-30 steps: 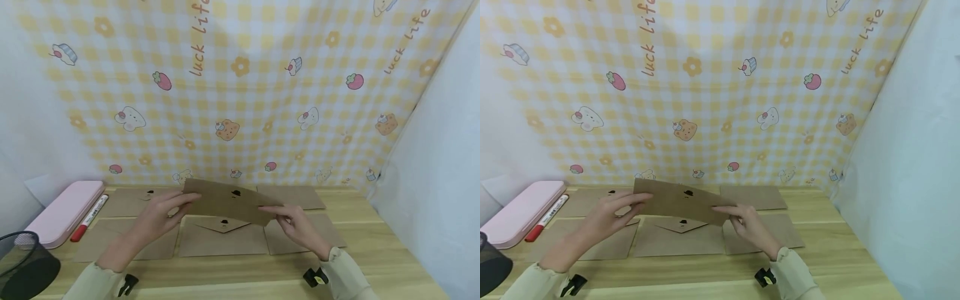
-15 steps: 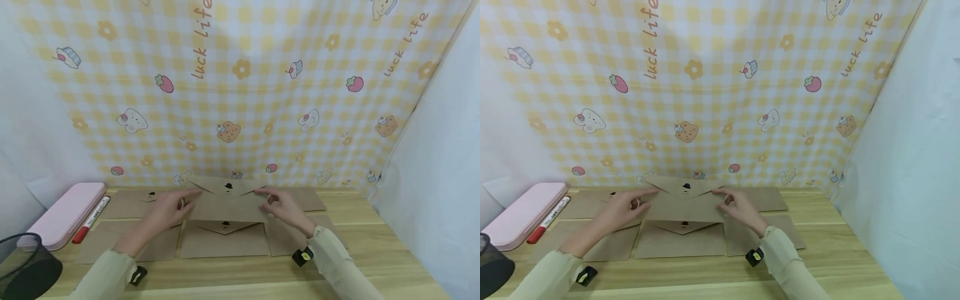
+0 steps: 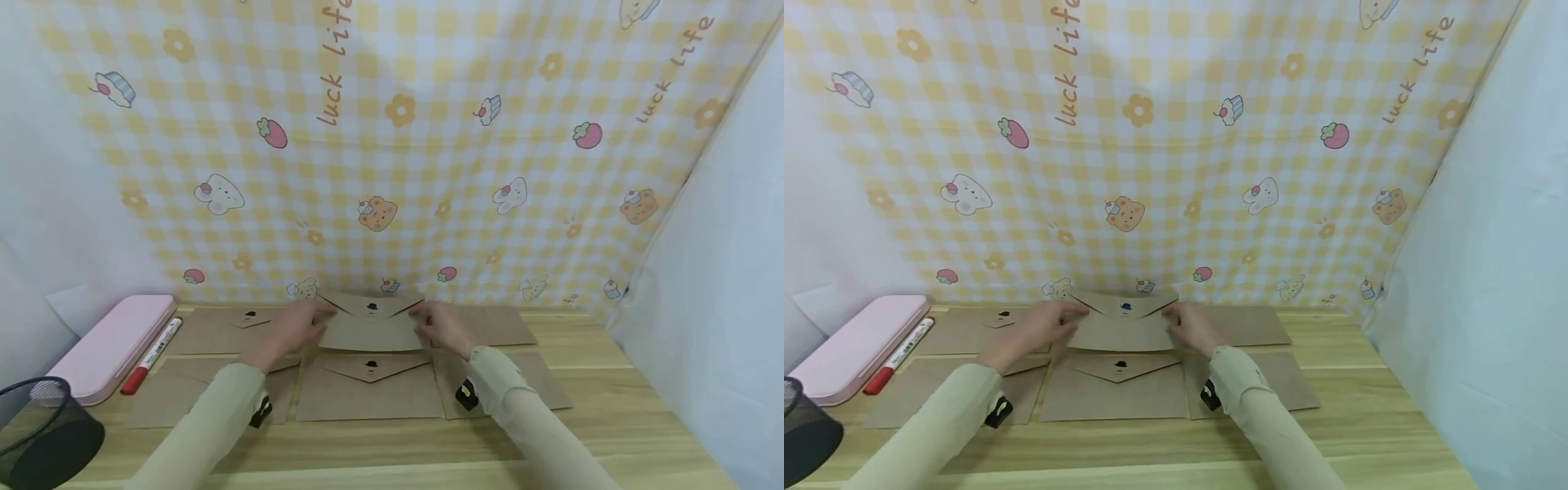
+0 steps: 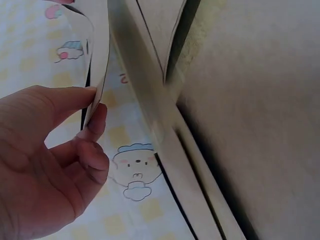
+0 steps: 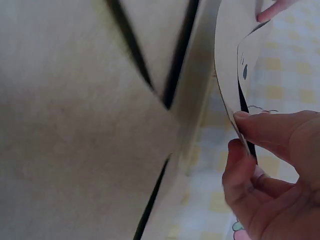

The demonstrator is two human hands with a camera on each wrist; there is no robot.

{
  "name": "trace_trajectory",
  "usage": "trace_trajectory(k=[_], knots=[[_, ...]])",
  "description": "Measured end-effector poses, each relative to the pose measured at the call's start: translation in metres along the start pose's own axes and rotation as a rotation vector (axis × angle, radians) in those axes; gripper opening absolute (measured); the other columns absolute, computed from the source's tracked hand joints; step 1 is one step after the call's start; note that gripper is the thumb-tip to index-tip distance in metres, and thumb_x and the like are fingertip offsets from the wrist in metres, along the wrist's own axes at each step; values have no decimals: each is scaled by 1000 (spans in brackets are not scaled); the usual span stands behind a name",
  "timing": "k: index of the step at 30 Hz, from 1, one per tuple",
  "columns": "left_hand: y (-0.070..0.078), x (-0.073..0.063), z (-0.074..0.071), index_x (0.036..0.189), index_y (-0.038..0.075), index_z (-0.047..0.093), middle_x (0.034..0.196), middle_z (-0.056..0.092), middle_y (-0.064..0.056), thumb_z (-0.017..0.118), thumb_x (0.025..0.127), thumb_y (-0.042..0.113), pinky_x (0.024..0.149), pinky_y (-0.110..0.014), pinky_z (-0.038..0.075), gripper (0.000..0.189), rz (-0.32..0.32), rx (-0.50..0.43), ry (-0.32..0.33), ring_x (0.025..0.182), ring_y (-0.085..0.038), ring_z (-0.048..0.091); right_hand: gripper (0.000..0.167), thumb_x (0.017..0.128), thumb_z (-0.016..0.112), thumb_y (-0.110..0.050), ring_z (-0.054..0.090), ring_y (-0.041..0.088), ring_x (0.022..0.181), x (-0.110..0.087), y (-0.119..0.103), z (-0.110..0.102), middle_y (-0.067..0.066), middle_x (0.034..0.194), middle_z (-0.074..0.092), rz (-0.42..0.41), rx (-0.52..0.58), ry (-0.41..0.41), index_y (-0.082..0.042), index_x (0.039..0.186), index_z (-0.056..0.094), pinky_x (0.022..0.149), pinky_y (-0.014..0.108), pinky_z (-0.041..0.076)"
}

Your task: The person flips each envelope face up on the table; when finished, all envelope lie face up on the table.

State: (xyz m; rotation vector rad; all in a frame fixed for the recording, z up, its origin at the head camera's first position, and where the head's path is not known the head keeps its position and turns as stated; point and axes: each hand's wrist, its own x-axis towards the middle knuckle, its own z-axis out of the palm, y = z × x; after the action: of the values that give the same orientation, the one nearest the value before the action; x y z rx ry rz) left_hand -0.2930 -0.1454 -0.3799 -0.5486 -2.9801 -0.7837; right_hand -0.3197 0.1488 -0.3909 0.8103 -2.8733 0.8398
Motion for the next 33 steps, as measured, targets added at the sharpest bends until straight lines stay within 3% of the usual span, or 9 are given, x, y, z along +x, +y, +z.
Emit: trace_trajectory(k=[1,5,7,9,13,17,24,27,33], knots=[[0,3,2,122,5,61,111,63,-15,59,88,3,44,-27,40,35,-2,3,-8,49,-11,45,27,84,66,-3,58,18,80,2,0,1,12,108,63,6,-41,-20,-1,112,65,66,31,49],[2,10,8,119,5,62,119,60,-15,58,89,4,66,-34,51,31,-18,67,-63,80,-21,61,26,85,66,-6,59,24,100,10,-1,4,8,110,64,42,-219,-103,-5,111,65,84,37,48],[4,11,9,116,3,64,120,59,-14,56,90,4,83,-41,49,27,-27,110,-95,102,-28,58,24,87,64,-7,59,23,100,15,-4,4,7,109,65,48,-267,-148,-6,110,67,86,38,47],[6,9,9,114,2,64,119,59,-15,55,91,3,90,-45,45,25,-58,128,-126,109,-31,55,22,87,62,-8,60,22,96,20,-9,4,6,108,66,58,-292,-185,-8,108,68,84,37,48],[9,8,11,112,1,64,118,59,-17,56,89,1,92,-47,43,24,-92,149,-137,108,-33,54,21,87,59,-7,59,16,83,29,-15,6,3,102,66,94,-341,-230,-12,104,70,76,34,49],[11,13,15,110,2,64,113,60,-16,59,87,2,90,-46,44,24,-70,232,-113,104,-34,55,17,88,58,-8,57,16,76,31,-14,8,4,95,65,126,-407,-245,-11,102,68,69,32,49],[17,17,23,95,2,64,90,62,-16,62,83,-2,78,-43,50,13,-6,550,-105,89,-33,57,2,83,62,-6,53,17,63,30,-16,7,3,72,58,197,-461,-242,-7,84,63,55,30,46],[20,16,26,90,1,61,86,59,-16,63,81,-6,74,-42,51,12,14,611,-108,87,-32,55,7,80,62,-7,50,15,58,27,-15,9,1,65,55,190,-493,-210,-9,74,61,53,28,44],[29,16,20,86,1,63,91,57,-17,63,81,-6,75,-40,51,9,68,674,-12,91,-32,54,28,81,68,-12,35,9,46,9,-7,-13,-2,52,41,191,-191,-125,-9,60,49,43,23,32]])
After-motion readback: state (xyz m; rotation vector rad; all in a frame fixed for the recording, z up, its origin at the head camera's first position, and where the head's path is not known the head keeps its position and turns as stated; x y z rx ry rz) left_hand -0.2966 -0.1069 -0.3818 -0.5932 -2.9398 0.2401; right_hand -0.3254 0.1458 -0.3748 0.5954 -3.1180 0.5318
